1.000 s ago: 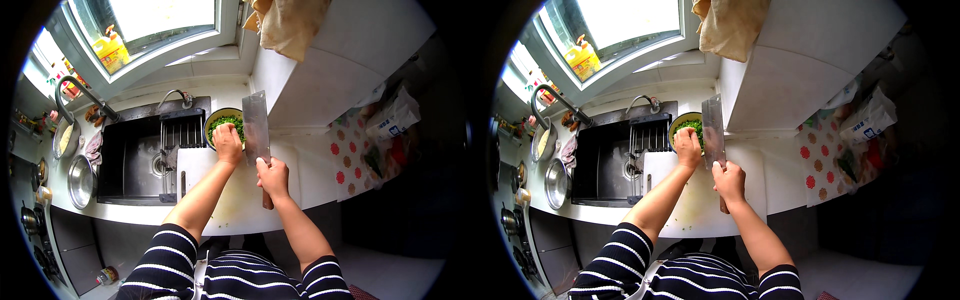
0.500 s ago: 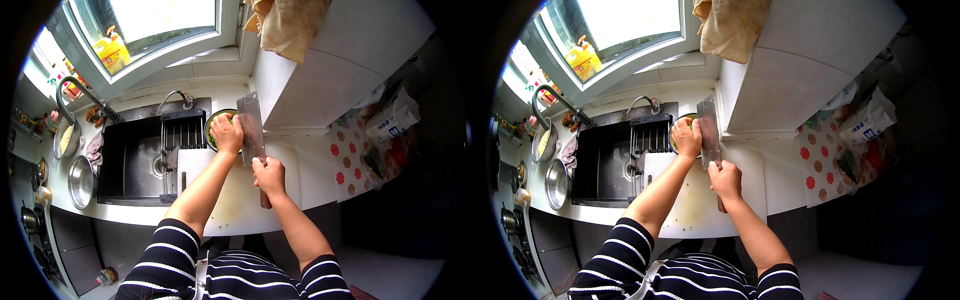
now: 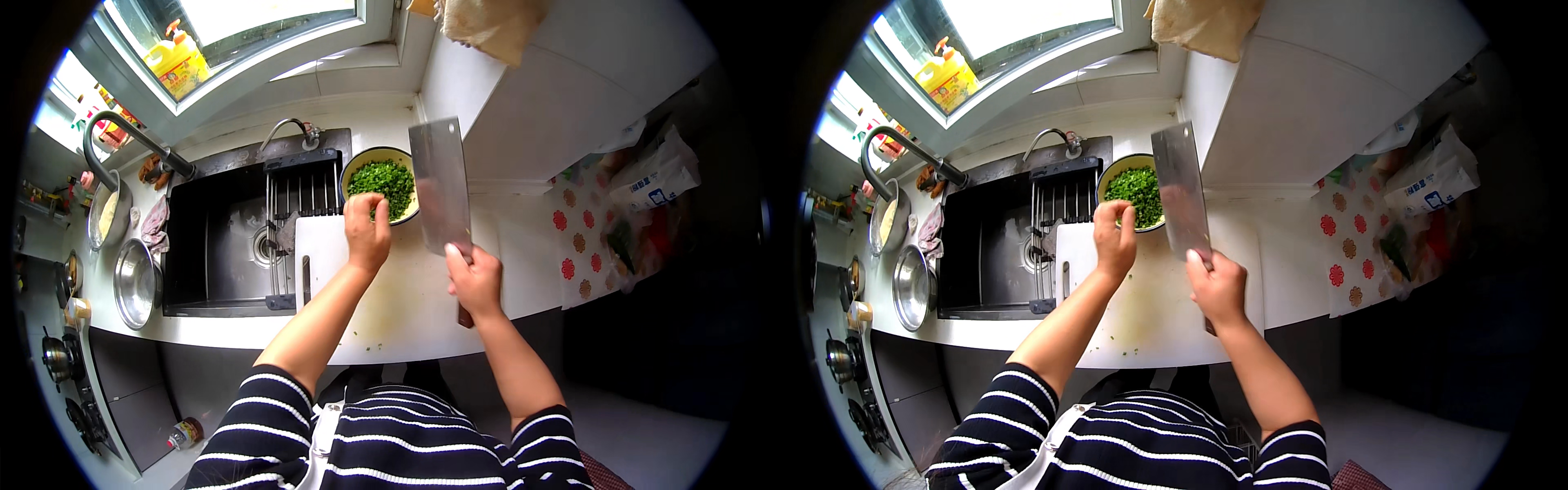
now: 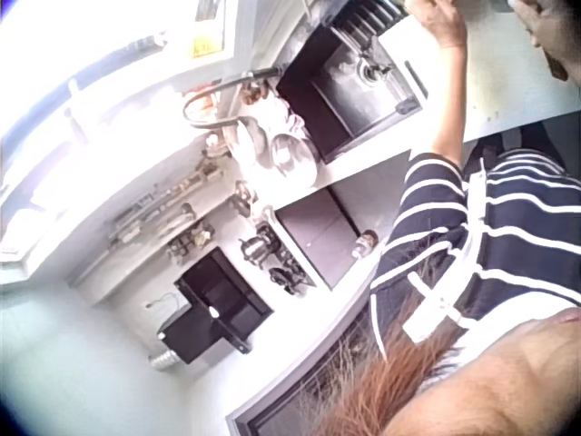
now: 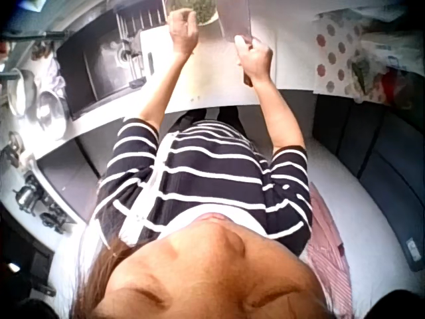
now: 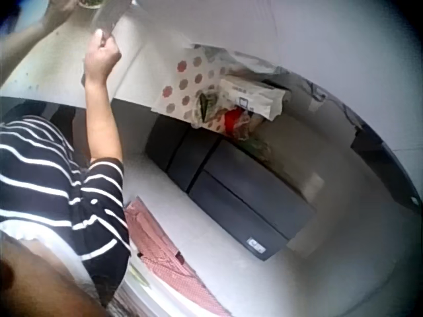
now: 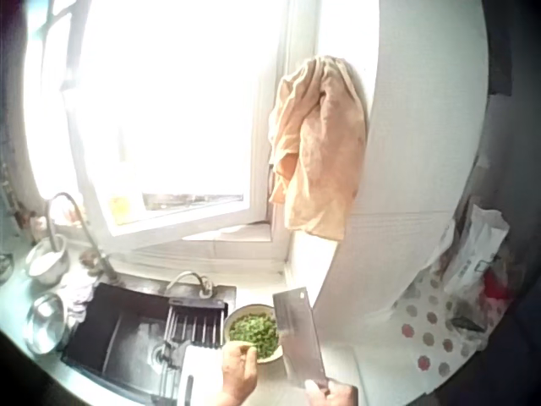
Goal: The person chops green onions using a cleaver on a cutting board, scoops them into a bowl, and pours them into a pan on a stove. They then slice pieces of fried tofu into strips on the board and return them to a bowl.
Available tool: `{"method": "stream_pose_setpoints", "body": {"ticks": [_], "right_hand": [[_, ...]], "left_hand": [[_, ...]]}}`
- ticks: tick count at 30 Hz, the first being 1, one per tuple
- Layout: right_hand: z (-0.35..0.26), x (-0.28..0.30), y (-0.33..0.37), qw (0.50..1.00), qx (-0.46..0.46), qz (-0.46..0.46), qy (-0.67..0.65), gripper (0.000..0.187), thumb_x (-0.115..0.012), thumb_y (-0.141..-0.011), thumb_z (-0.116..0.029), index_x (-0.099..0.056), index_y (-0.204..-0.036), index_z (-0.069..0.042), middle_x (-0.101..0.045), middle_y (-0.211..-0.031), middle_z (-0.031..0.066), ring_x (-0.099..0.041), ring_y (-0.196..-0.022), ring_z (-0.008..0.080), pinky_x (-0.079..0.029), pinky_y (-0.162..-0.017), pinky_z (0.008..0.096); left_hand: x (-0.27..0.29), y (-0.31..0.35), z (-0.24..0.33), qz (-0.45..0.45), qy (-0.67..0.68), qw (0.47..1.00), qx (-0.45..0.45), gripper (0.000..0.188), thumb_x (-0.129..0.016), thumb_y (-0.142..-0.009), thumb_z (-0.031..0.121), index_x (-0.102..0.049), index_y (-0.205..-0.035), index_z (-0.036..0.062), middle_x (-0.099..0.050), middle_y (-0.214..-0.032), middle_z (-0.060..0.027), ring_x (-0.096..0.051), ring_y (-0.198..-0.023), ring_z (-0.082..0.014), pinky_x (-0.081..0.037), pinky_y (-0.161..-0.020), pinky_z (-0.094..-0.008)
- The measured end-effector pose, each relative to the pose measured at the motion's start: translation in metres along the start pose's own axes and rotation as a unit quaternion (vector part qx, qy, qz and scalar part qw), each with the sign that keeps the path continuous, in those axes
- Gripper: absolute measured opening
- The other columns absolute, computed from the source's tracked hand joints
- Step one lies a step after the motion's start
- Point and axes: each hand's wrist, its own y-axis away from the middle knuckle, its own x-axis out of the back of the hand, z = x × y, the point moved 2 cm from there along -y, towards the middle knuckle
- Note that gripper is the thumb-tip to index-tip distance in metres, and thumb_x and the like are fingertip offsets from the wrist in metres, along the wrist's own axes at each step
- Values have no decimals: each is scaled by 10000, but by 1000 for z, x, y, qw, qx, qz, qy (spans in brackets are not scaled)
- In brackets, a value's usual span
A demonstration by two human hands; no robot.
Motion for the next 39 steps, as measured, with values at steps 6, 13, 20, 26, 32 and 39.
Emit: {"method": "stream_pose_setpoints", "body": {"ticks": [6, 13, 20, 26, 32, 39], "right_hand": [[92, 62, 49, 978, -39, -119, 166, 183, -657, -840, -181, -684, -799, -5, -598, -570, 129, -592, -497, 197, -454, -501, 338], [97, 24, 72, 882, 227, -134, 391, 90, -652, -768, -146, -599, -733, -83, -614, -635, 110, -611, -538, 332, -509, -495, 424], [95, -3, 74, 805, 348, -197, 438, 133, -676, -747, -168, -615, -837, -92, -573, -596, 67, -616, -494, 249, -505, -441, 360], [103, 3, 83, 753, 428, -258, 427, 228, -684, -740, -191, -631, -927, -71, -563, -598, 33, -603, -481, 208, -494, -431, 332], [103, 18, 90, 740, 439, -282, 424, 238, -687, -737, -189, -635, -945, -88, -559, -605, 30, -593, -472, 209, -486, -427, 332], [89, -12, 69, 738, 453, -230, 444, 129, -665, -755, -170, -592, -831, -97, -538, -573, 40, -580, -457, 222, -471, -397, 349]], "left_hand": [[82, 79, -20, -93, -16, 993, 65, 43, -617, -869, 25, -592, -903, 17, -599, -866, -119, -576, -806, -288, -462, -738, -357], [123, 135, -28, -79, -27, 989, 118, 52, -594, -903, 42, -582, -941, 9, -618, -909, -116, -595, -820, -234, -479, -755, -316], [141, 126, -43, 68, 190, 934, 293, 105, -539, -984, 109, -546, -1027, 13, -612, -954, -46, -574, -866, -108, -471, -811, -242], [163, 115, -40, 89, 257, 898, 345, 105, -546, -984, 136, -555, -1016, 37, -622, -923, -39, -569, -842, -106, -468, -808, -258], [169, 144, -41, 79, 277, 875, 390, 80, -535, -988, 131, -544, -1019, 58, -615, -914, -39, -578, -834, -116, -470, -811, -265], [173, 179, -33, 131, 263, 863, 411, 88, -541, -988, 148, -546, -1018, 66, -617, -884, -27, -569, -798, -108, -473, -776, -251]]}}
